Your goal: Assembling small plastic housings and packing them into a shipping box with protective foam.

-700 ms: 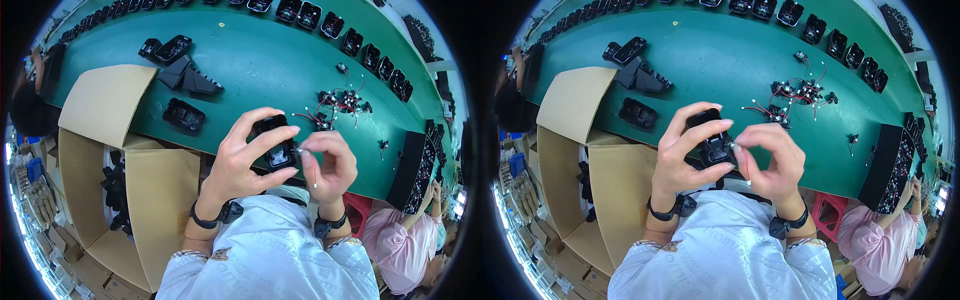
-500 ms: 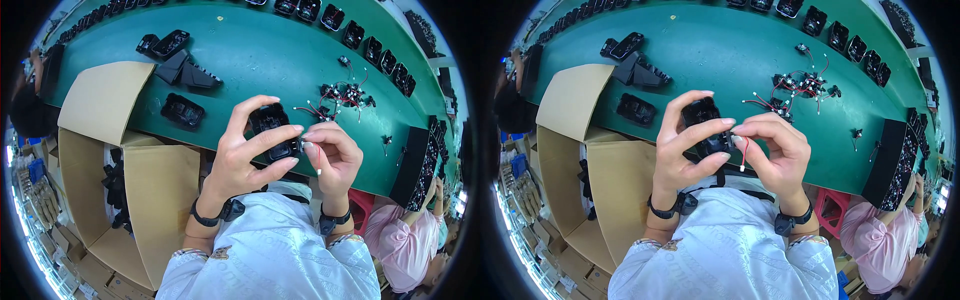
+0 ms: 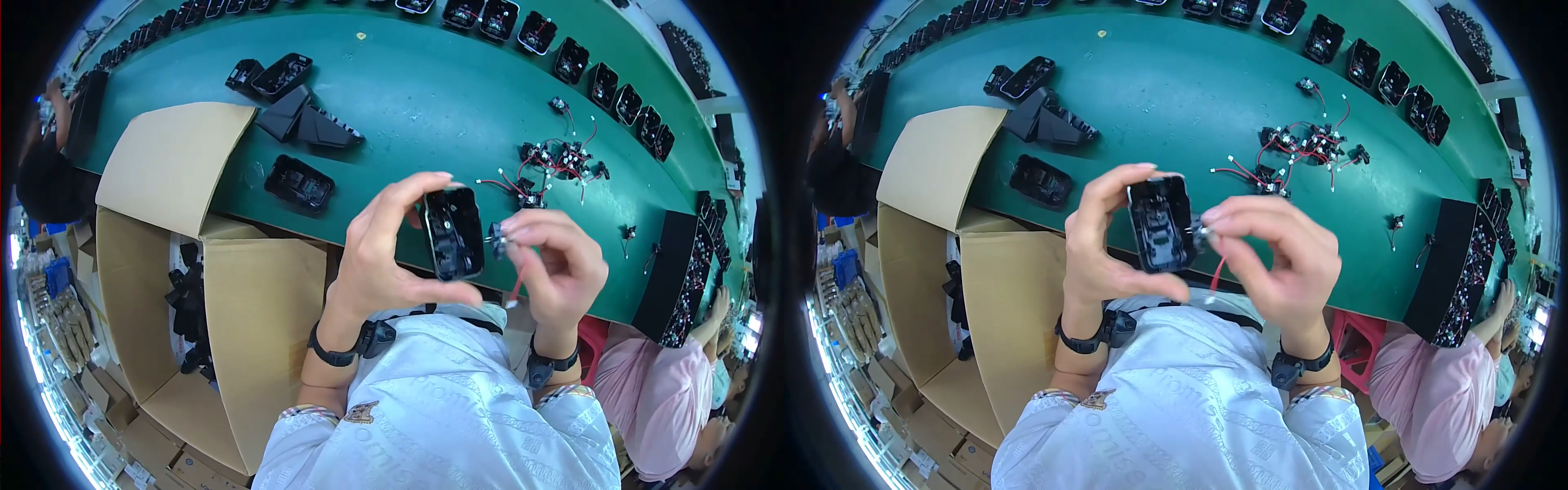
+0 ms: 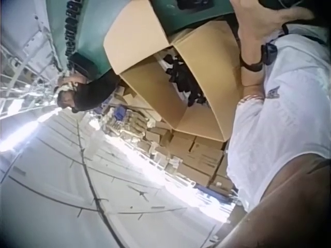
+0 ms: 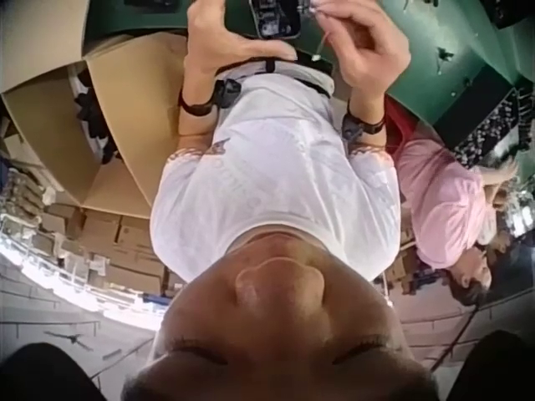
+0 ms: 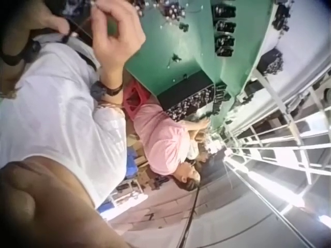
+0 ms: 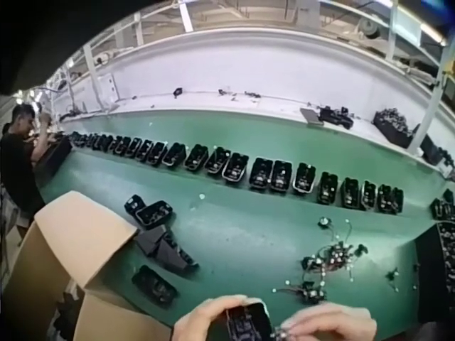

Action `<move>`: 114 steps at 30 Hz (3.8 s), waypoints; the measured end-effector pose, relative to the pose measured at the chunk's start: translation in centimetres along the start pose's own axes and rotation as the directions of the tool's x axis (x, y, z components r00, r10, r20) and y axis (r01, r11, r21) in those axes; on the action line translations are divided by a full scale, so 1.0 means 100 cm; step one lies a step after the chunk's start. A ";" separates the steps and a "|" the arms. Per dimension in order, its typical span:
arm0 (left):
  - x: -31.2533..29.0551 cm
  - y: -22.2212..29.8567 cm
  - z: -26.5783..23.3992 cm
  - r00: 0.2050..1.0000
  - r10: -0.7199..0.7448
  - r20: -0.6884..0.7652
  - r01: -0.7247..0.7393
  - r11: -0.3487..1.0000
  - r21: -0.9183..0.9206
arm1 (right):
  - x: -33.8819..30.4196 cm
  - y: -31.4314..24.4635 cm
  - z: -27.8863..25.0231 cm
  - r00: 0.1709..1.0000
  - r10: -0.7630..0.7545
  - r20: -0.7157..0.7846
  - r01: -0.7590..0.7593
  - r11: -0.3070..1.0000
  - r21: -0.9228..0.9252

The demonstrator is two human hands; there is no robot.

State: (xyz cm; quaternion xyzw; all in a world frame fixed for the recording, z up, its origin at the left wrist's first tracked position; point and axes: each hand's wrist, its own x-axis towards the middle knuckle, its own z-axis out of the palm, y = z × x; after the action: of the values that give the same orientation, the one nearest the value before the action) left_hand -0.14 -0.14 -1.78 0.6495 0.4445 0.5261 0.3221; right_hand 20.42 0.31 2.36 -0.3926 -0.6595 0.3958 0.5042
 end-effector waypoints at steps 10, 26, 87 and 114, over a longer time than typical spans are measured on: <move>0.008 0.008 -0.006 0.988 0.142 0.061 -0.146 0.987 0.062 | 0.019 -0.010 0.000 0.895 -0.361 0.263 0.424 0.870 -0.250; 0.018 0.010 0.009 0.949 0.312 0.041 -0.311 0.950 -0.036 | 0.012 -0.017 -0.025 0.976 -0.138 0.168 0.176 0.955 -0.239; 0.022 0.010 0.040 0.919 0.353 0.177 -0.365 0.931 0.034 | -0.014 -0.006 -0.025 0.829 0.517 0.212 -0.508 0.539 0.671; 0.008 0.012 0.038 0.967 0.232 0.105 -0.206 0.955 -0.214 | -0.016 -0.010 -0.017 0.861 0.495 0.114 -0.445 0.626 0.640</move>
State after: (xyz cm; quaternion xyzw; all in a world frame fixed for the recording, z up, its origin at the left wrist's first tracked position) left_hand 3.89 0.34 -1.31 0.6915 0.2924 0.5579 0.3537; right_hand 22.30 -1.32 2.97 -0.3665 -0.3370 0.7011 0.5105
